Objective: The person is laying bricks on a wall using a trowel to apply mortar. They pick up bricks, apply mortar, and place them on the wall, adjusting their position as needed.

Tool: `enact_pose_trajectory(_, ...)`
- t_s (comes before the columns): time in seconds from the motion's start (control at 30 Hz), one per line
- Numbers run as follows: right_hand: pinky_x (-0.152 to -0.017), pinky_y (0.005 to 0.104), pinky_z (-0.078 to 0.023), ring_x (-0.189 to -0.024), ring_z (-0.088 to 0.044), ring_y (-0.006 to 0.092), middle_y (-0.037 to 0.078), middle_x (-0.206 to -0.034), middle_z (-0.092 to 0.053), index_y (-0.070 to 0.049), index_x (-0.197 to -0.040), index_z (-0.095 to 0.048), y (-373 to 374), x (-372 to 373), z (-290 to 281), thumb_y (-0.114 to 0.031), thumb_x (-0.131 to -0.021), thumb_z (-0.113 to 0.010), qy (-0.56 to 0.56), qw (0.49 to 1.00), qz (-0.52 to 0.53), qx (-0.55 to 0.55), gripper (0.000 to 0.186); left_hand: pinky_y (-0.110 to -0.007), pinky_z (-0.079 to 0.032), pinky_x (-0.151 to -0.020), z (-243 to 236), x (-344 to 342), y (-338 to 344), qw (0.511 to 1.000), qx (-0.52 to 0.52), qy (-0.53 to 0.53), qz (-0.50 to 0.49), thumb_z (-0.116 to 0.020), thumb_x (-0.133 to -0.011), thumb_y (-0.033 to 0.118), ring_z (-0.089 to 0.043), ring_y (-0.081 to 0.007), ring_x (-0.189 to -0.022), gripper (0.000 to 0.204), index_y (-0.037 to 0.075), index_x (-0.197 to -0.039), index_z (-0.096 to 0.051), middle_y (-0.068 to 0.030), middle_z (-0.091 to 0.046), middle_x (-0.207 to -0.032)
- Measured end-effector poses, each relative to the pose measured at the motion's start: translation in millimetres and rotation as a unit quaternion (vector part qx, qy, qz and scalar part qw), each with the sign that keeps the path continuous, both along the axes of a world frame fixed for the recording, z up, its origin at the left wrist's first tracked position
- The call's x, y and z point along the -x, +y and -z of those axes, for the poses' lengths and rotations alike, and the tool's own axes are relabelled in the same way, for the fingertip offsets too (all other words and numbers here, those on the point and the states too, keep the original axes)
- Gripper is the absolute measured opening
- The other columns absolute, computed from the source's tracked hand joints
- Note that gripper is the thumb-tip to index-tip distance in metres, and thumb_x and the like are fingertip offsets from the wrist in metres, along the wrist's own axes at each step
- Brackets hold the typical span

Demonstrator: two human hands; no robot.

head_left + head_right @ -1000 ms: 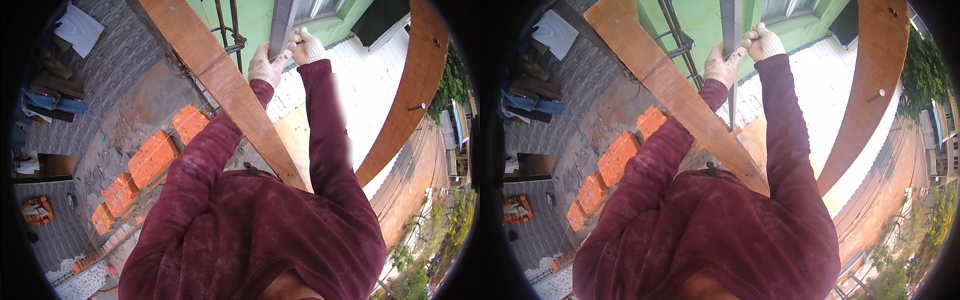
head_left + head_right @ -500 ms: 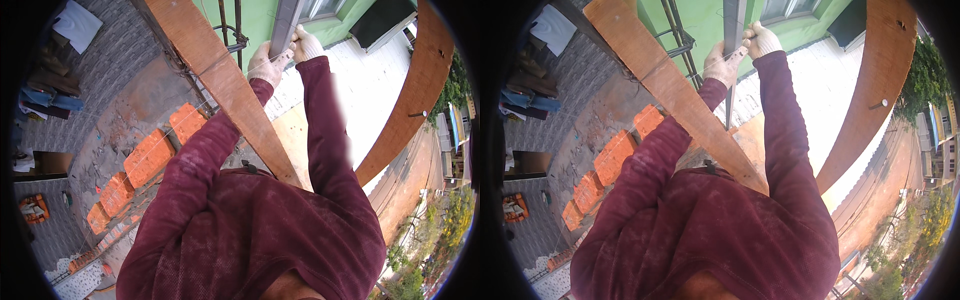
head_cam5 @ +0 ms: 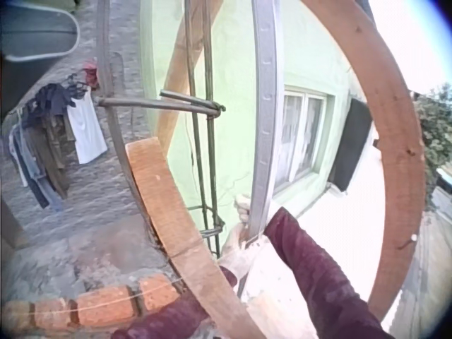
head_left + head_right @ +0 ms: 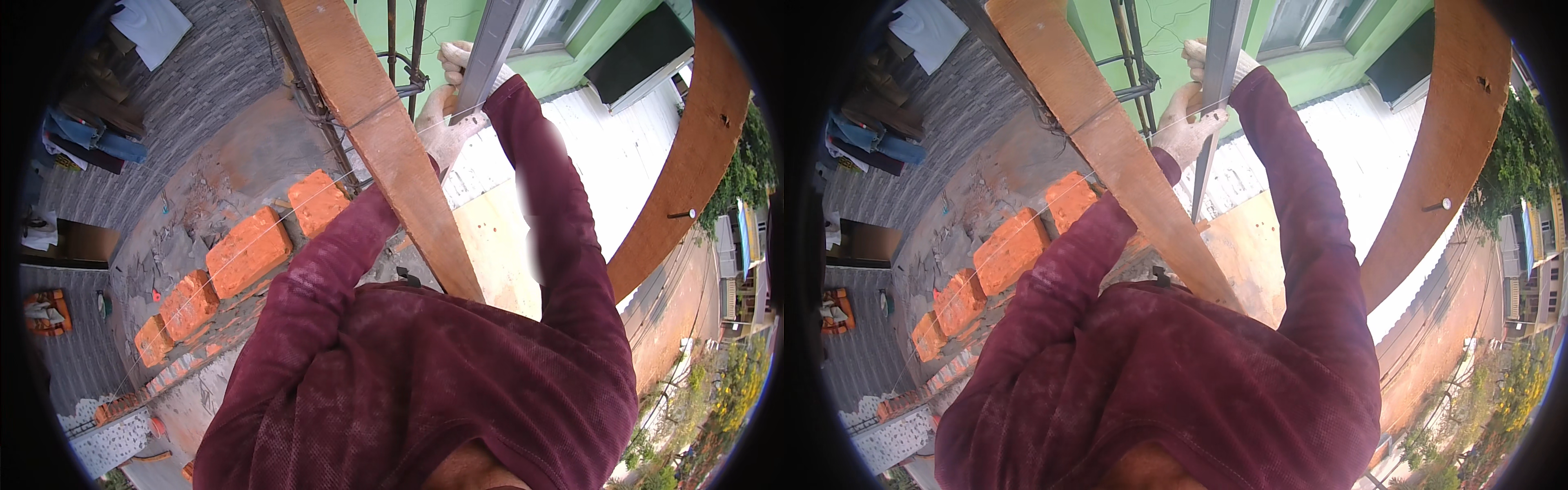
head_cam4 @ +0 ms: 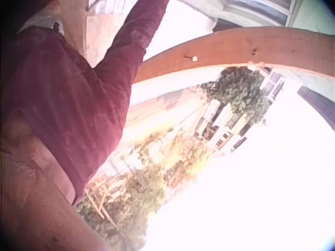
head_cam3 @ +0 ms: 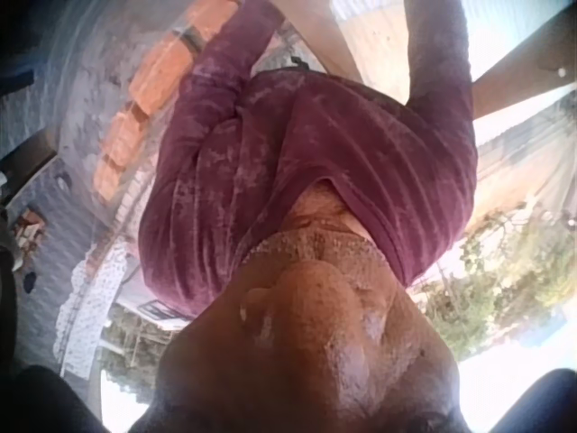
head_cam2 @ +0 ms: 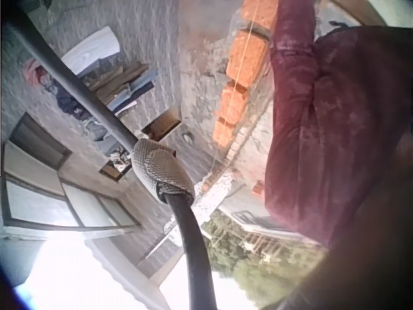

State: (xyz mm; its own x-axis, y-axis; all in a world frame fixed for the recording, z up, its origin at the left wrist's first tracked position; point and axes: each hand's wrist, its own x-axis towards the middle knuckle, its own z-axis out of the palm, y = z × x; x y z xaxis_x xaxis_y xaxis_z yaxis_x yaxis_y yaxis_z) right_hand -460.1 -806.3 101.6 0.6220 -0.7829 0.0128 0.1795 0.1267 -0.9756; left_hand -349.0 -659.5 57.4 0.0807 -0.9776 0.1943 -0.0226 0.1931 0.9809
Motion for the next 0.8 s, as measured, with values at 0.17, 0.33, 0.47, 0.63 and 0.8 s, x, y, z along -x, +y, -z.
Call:
enact_pose_trajectory(0.17,-0.057,0.0219,-0.043,-0.065,-0.049,0.0052,-0.005,-0.074,-0.050,-0.002,-0.103,-0.065,-0.7,-5.4,9.0,-0.040,-0.098,-0.073,0.041,0.996,0.033,0.075,0.040,-0.037,-0.052,-0.104,-10.1,-0.5,8.5,0.980,-0.008,0.193,0.044,-0.066,-0.092,0.002,-0.060,-0.0302,-0.126,0.085,0.003,-0.163,-0.017,-0.0242,-0.053,-0.144)
enact_pose_trajectory(0.33,-0.085,0.0334,-0.049,-0.084,-0.056,0.0156,0.002,-0.089,-0.061,-0.004,-0.084,-0.066,-48.2,-9.9,4.2,-0.033,-0.100,-0.072,0.058,0.944,-0.246,0.214,0.033,-0.037,-0.052,-0.105,0.7,4.2,-8.8,0.984,0.021,0.176,0.024,-0.064,-0.093,-0.005,-0.060,-0.0285,-0.125,0.097,0.016,-0.166,-0.003,-0.0221,-0.053,-0.143)
enact_pose_trajectory(0.47,-0.095,0.0376,-0.045,-0.100,-0.057,0.0214,0.008,-0.106,-0.063,0.000,-0.084,-0.069,-51.6,-23.1,-8.1,-0.035,-0.097,-0.074,0.062,0.897,-0.322,0.297,0.037,-0.035,-0.051,-0.106,6.0,1.4,-19.9,0.985,0.003,0.172,0.017,-0.066,-0.092,-0.010,-0.060,-0.0233,-0.127,0.094,0.011,-0.166,-0.012,-0.0174,-0.056,-0.140)
enact_pose_trajectory(0.63,-0.096,0.0401,-0.043,-0.105,-0.055,0.0231,0.010,-0.107,-0.060,0.001,-0.083,-0.071,-44.5,-24.7,-23.9,-0.038,-0.093,-0.077,0.133,0.900,-0.358,0.211,0.041,-0.034,-0.045,-0.112,3.3,-3.2,-10.8,0.966,0.052,0.218,0.129,-0.063,-0.097,-0.004,-0.057,-0.0210,-0.132,0.078,0.005,-0.164,-0.023,-0.0142,-0.058,-0.143)
enact_pose_trajectory(0.8,-0.095,0.0415,-0.045,-0.109,-0.056,0.0229,0.014,-0.114,-0.065,0.001,-0.085,-0.073,-33.0,-23.2,-31.5,-0.037,-0.093,-0.076,0.139,0.888,-0.393,0.193,0.040,-0.036,-0.045,-0.112,7.0,-1.8,-16.2,0.956,0.032,0.276,0.096,-0.056,-0.107,0.012,-0.057,-0.0217,-0.129,0.051,0.004,-0.155,-0.040,-0.0137,-0.060,-0.140)
